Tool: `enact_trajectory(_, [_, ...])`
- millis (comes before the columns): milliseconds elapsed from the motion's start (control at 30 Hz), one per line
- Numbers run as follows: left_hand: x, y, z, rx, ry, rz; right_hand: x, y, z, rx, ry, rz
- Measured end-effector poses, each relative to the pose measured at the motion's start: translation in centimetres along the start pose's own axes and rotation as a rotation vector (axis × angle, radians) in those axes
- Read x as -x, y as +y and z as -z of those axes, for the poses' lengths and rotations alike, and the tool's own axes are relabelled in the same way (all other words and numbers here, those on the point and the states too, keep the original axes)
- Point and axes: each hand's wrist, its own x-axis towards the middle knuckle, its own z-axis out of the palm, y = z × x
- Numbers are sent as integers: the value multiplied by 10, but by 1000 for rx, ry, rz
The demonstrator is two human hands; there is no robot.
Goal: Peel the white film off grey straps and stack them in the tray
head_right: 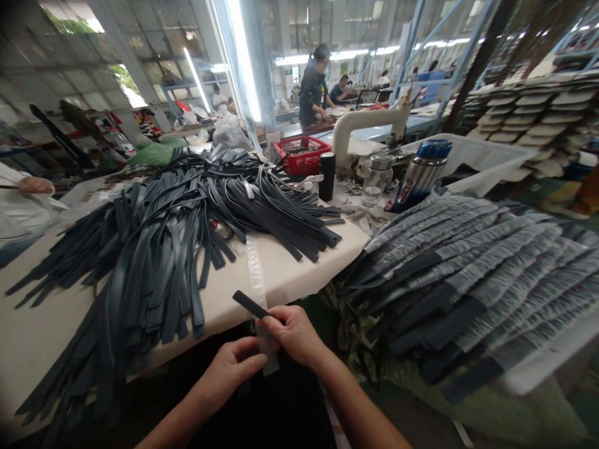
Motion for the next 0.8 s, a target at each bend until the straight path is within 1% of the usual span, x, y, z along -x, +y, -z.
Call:
enact_trajectory(33, [-4,0,-3,15,-11,36,0,0,0,4,11,3])
enact_trajectory(133, [-12,-5,-11,62,29,91,5,-1,2,-10,49,12])
enact_trajectory(233, [-16,-11,-18,215,50,111,21,5,13,-17,137,12])
enact_trajectory(333, [-19,-18,-26,425,77,159,55,20,25,22,225,-53])
enact_trajectory(433, [-22,-25,-33,590,116,222,97,38,28,129,234,-116])
enact_trajectory(500, [-25,-29,-36,668,148,270,120,47,26,257,211,-84])
enact_trajectory(567, [-27,-30,-38,727,174,312,137,55,21,372,180,-20])
enact_trajectory(667, [-28,-26,-41,769,182,328,145,63,13,437,153,12])
enact_trajectory(800, [-25,-23,-44,764,160,306,139,65,7,448,223,-28])
